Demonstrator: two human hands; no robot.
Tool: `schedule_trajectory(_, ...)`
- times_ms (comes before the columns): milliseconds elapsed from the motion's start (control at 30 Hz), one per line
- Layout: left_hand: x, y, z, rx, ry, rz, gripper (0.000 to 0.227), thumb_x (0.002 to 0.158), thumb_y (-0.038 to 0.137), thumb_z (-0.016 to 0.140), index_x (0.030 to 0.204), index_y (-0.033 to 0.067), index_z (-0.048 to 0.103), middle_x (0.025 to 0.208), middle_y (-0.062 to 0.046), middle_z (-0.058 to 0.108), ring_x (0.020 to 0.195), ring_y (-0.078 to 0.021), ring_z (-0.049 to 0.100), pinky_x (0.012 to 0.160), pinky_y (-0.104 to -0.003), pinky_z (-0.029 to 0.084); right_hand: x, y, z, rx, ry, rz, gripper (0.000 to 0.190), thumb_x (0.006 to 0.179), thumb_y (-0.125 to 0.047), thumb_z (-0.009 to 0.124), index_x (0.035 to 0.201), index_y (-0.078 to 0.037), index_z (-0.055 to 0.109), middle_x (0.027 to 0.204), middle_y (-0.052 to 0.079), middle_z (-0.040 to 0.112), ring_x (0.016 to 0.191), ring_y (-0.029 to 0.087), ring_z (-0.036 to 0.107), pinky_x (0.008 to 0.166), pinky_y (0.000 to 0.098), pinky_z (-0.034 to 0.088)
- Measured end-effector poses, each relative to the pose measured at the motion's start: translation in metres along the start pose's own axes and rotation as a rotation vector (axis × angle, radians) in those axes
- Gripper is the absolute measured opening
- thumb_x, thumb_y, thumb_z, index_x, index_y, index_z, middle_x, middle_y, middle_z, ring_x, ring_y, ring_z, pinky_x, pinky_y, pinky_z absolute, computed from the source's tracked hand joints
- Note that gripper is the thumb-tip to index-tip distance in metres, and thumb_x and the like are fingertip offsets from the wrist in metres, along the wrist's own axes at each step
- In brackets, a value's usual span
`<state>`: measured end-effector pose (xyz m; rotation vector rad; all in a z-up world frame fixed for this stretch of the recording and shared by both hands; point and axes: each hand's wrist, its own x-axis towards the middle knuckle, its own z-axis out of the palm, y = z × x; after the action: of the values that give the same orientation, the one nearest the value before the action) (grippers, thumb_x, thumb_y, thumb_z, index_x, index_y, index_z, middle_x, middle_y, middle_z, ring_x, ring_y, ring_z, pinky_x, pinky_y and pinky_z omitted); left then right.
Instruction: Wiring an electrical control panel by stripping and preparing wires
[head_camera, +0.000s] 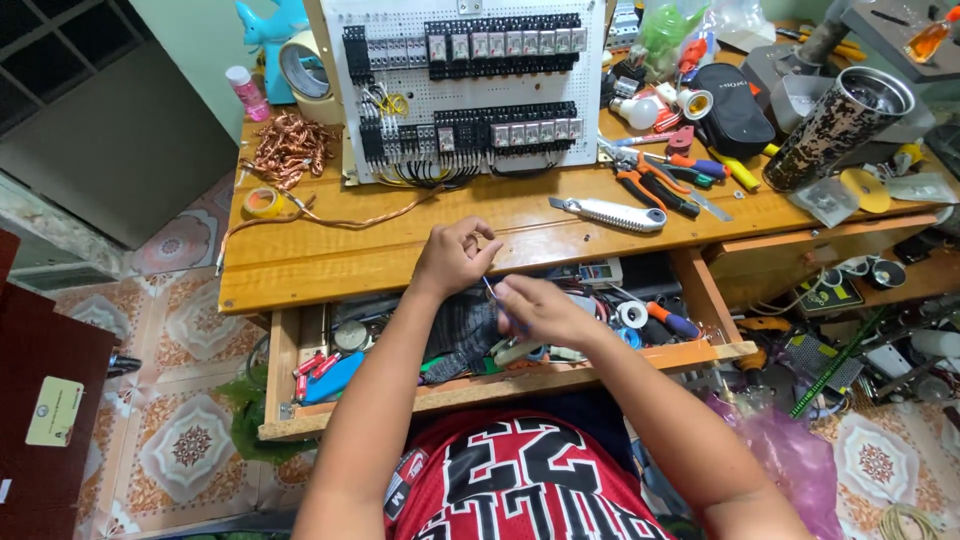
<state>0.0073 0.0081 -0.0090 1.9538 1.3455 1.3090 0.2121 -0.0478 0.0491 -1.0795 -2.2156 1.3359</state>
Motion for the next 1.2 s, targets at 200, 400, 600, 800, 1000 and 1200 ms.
schedule_trajectory(200, 0.000, 0.003, -0.004, -0.048, 0.013, 0.008, 0.010, 0.083, 0.022, 0.077, 0.090, 0.0199, 0.070, 0.038, 0.000, 0.042, 0.038, -0.0165, 0.048, 0.048, -0.024, 0.044, 0.014, 0.018, 0.033, 0.707, 0.050, 0.107, 0.038, 0.108, -0.024, 0.047, 0.077, -0.007, 0.061, 0.053, 0.010, 0.059, 0.036, 0.015, 0.051, 0.035, 0.0246, 0.038)
schedule_trajectory(400, -0.001, 0.004, -0.001, -0.053, 0.035, -0.008, 0.007, 0.083, 0.017, 0.076, 0.087, 0.0179, 0.070, 0.036, 0.001, 0.042, 0.036, -0.0165, 0.045, 0.047, -0.024, 0.042, 0.002, -0.001, 0.043, 0.978, 0.043, 0.130, 0.033, 0.105, -0.022, 0.054, 0.073, -0.012, 0.050, 0.049, 0.004, 0.040, 0.036, 0.010, 0.035, 0.034, 0.0228, 0.032)
schedule_trajectory(600, 0.000, 0.000, 0.001, -0.024, 0.045, 0.005, 0.007, 0.083, 0.019, 0.076, 0.086, 0.0185, 0.070, 0.036, -0.001, 0.042, 0.036, -0.0196, 0.048, 0.046, -0.026, 0.043, 0.014, 0.029, 0.055, 1.056, 0.084, 0.137, 0.037, 0.104, -0.021, 0.054, 0.069, -0.013, 0.047, 0.049, 0.001, 0.036, 0.036, 0.009, 0.031, 0.035, 0.0218, 0.026)
schedule_trajectory(800, 0.000, 0.006, -0.002, -0.079, 0.046, -0.003, 0.008, 0.082, 0.019, 0.077, 0.087, 0.0166, 0.070, 0.036, -0.001, 0.039, 0.036, -0.0153, 0.043, 0.046, -0.023, 0.040, 0.017, 0.015, 0.053, 1.080, 0.101, 0.157, 0.040, 0.107, -0.030, 0.052, 0.072, -0.011, 0.050, 0.052, 0.004, 0.037, 0.037, 0.012, 0.030, 0.037, 0.0246, 0.028)
schedule_trajectory(1000, -0.001, 0.001, 0.001, -0.079, 0.066, -0.018, 0.008, 0.082, 0.019, 0.077, 0.086, 0.0165, 0.070, 0.036, 0.000, 0.039, 0.036, -0.0149, 0.043, 0.046, -0.023, 0.040, 0.020, 0.008, 0.059, 1.173, 0.130, 0.181, 0.043, 0.107, -0.031, 0.050, 0.069, -0.014, 0.043, 0.049, 0.003, 0.031, 0.037, 0.012, 0.024, 0.038, 0.0238, 0.023)
schedule_trajectory(1200, -0.001, 0.005, 0.001, -0.078, 0.123, -0.008, 0.009, 0.085, 0.021, 0.077, 0.084, 0.0158, 0.070, 0.038, 0.001, 0.039, 0.037, -0.0153, 0.044, 0.047, -0.024, 0.042, 0.019, 0.016, 0.059, 1.051, 0.155, 0.149, 0.042, 0.108, -0.030, 0.051, 0.070, -0.011, 0.048, 0.048, 0.007, 0.040, 0.035, 0.013, 0.031, 0.037, 0.0261, 0.026)
